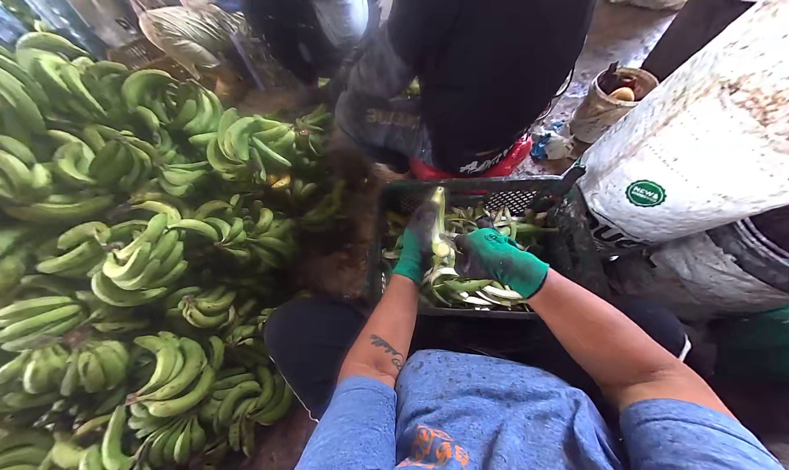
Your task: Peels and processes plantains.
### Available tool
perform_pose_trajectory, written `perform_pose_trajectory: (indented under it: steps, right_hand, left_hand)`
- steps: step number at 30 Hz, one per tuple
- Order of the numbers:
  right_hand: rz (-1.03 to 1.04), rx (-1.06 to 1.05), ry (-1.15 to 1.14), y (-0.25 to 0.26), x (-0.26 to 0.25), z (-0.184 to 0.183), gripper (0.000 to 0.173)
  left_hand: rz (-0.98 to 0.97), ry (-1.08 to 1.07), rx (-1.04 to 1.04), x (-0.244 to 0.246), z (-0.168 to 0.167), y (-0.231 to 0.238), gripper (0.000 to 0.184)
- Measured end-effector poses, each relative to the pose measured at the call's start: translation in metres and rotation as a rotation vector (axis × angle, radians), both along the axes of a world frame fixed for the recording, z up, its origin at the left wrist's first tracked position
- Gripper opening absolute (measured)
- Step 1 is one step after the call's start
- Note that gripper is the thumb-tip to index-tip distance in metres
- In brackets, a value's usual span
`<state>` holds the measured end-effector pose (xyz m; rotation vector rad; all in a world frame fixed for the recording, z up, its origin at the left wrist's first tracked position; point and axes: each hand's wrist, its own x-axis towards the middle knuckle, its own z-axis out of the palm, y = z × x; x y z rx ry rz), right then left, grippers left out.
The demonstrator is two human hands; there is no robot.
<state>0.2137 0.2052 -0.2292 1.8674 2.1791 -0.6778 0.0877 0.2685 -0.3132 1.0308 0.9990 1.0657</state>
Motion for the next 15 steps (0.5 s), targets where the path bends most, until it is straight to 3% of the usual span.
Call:
perform_pose_trajectory:
  steps: [3,7,8,11,15]
  right_hand:
    - [-0.089,0.084,-0.048,0.002,-0.001,-0.013,0.038]
    - [-0.327,0.257,0.05,0.021,0.01,-0.03,0.039]
    - [-0.343,0.302,0.052,0.029,0.013,-0.032,0.041]
    - [-0.336,0.345,0.017,0.055,0.025,-0.031,0.047]
    - [-0.48,0.298,-0.062,0.074,0.043,-0.016,0.043]
  left_hand:
    - [-0.011,0.059,0.01,0.005,0.009,-0.015,0.041]
    - [-0.234,0.444,0.183,0.002,0.018,-0.041,0.034]
    - [-0.263,0.442,0.149,0.002,0.018,-0.042,0.033]
    - [-0.277,0.02,-0.245,0.003,0.021,-0.049,0.046]
    - [-0.386,-0.171,-0.199,-0.024,0.028,-0.068,0.043]
